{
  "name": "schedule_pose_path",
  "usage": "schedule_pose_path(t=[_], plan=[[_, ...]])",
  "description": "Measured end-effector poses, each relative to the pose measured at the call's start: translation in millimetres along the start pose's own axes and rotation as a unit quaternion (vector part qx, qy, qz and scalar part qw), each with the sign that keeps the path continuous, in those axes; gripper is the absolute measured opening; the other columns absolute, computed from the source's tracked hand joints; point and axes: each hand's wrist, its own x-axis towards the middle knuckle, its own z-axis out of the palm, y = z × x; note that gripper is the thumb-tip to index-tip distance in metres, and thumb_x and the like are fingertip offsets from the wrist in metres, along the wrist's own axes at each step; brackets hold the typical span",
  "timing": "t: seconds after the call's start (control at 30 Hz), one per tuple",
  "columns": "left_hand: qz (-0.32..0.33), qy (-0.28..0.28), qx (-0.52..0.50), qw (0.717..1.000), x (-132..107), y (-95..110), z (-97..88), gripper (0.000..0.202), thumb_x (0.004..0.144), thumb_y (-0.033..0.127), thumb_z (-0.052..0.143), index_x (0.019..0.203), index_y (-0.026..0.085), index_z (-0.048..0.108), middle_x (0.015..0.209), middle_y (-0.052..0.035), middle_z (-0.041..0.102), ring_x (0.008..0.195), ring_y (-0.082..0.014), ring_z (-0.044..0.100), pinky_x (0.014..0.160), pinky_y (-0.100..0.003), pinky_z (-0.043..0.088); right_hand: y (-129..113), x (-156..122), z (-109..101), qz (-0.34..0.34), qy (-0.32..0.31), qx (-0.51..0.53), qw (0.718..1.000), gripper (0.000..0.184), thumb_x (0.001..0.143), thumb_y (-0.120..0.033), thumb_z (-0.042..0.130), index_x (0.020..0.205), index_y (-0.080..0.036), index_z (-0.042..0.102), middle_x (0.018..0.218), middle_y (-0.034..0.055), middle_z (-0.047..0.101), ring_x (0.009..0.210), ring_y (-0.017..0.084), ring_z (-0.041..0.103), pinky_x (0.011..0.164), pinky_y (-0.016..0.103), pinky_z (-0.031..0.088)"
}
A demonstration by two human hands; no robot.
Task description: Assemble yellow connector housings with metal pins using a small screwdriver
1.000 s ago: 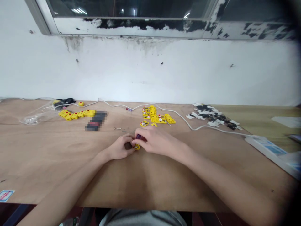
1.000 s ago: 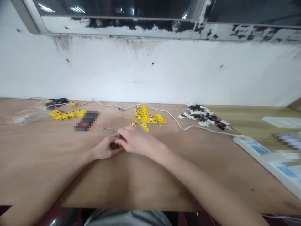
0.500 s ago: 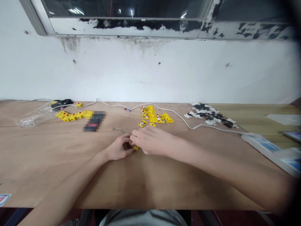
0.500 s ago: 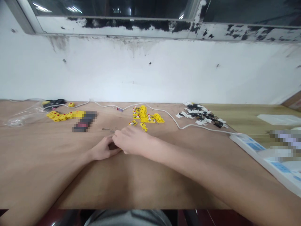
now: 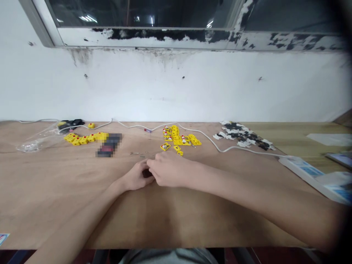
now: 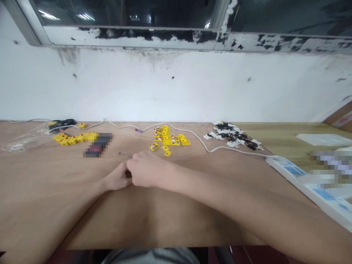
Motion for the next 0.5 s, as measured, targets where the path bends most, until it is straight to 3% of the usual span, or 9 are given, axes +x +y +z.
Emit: schedule_pose_path(t=[0.1,0.23,0.33,0.5], plan=[[0.006,-0.010,0.013,1.000,0.1,0.8,0.0,0.006,0.080,0.018,0.066,0.085,0.014,0.067,0.098,-0.0062,0.070,0.089,-0.0201,0.067,0.080,-0.029,0.055,3.5,-1.9,3.9,0.039,0.000,0.012,0.999,0.013,0.090,-0.019,0.055,0.092,-0.012,0.066,0.082,0.0135,0.071,0.073,0.027,0.069,0.059,0.032,0.045],[-0.006,-0.006,-0.001,1.000,-0.2,1.0,0.0,0.011,0.081,0.020,0.068,0.091,0.015,0.066,0.099,-0.0066,0.070,0.086,-0.0198,0.067,0.077,-0.029,0.055,3.0,-12.2,8.6,-0.036,0.038,-0.045,0.998,0.029,0.076,-0.012,0.068,0.105,-0.010,0.063,0.091,0.0128,0.071,0.078,0.028,0.069,0.067,0.035,0.047],[0.004,-0.005,-0.017,1.000,0.1,3.1,-1.1,0.017,0.079,0.020,0.070,0.095,0.017,0.067,0.110,-0.0065,0.069,0.096,-0.0215,0.067,0.084,-0.030,0.055,-1.1,-13.9,10.4,-0.067,0.022,-0.051,0.996,0.023,0.076,-0.013,0.068,0.098,-0.009,0.067,0.084,0.0126,0.072,0.073,0.028,0.069,0.064,0.035,0.047],[-0.001,-0.011,0.008,1.000,1.5,11.7,-4.2,0.002,0.080,0.017,0.064,0.079,0.016,0.066,0.106,-0.0077,0.066,0.090,-0.0192,0.066,0.081,-0.030,0.054,-2.9,-2.7,12.0,0.026,-0.015,-0.003,1.000,0.015,0.074,-0.016,0.060,0.082,-0.013,0.072,0.077,0.0143,0.072,0.070,0.029,0.069,0.062,0.036,0.047]])
